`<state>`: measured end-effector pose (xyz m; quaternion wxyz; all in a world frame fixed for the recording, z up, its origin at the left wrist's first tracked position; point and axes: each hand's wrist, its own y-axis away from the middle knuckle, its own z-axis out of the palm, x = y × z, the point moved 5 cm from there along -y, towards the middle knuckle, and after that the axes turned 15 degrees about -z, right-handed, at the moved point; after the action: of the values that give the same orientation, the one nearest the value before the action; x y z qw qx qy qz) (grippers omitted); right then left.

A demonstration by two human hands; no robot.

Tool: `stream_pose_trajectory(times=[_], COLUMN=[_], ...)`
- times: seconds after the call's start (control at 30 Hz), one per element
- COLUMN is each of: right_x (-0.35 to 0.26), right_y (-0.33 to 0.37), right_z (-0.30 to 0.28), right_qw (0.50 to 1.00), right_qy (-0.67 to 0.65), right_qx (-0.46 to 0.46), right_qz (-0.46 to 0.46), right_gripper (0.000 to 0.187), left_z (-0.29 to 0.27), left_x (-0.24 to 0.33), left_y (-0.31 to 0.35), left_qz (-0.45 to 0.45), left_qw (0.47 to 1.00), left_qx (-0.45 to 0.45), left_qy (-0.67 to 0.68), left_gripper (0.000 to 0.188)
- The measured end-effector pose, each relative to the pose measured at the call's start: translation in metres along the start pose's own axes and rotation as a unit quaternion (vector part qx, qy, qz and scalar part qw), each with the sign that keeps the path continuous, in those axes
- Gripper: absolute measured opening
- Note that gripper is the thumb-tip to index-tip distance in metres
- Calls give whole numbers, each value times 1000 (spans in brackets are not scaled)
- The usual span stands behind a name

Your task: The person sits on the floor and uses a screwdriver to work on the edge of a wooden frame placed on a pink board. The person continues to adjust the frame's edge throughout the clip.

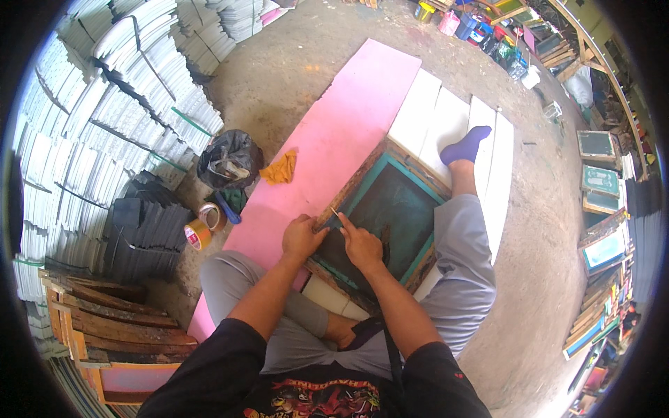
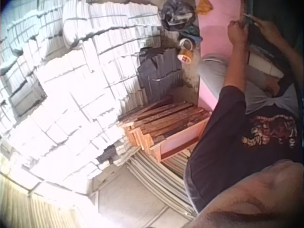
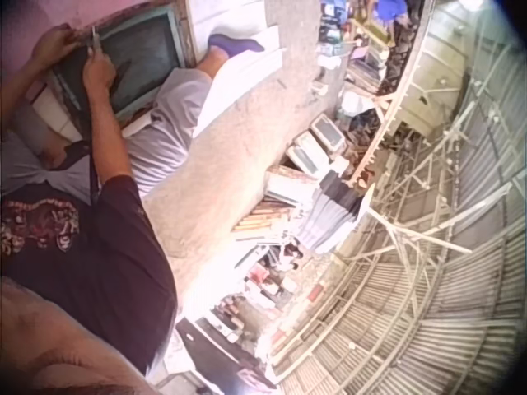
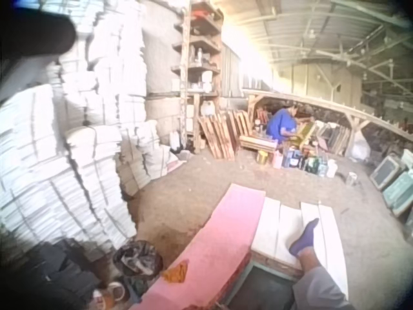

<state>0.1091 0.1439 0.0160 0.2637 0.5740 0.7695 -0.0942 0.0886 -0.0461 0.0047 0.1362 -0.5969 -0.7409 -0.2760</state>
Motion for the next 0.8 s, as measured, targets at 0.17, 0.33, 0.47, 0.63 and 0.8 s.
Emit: stream_pose_trajectory(times=[0.17, 0.33, 0.47, 0.63, 0.8], right_x=[57, 26, 39, 16, -19], right_y=[-25, -16, -16, 15, 25], right_z=[22, -14, -11, 0, -15], right_qw=[942, 838, 914, 988, 996], right_qy=[-295, -502, -389, -155, -76], right_qx=[119, -126, -84, 20, -3], right_qz=[-105, 172, 78, -20, 56], right_gripper=[47, 46, 48, 47, 45], left_z=[9, 6, 7, 4, 4], left_x=[9, -1, 4, -1, -2], left_y=[-6, -1, -4, -4, -5], left_qz=[9, 27, 1, -1, -12], left_qw=[1000, 999, 1000, 1000, 1000], left_qx=[-11, 39, -12, -11, -23], left_qy=[19, 23, 15, 13, 10], left_gripper=[43, 40, 44, 46, 50])
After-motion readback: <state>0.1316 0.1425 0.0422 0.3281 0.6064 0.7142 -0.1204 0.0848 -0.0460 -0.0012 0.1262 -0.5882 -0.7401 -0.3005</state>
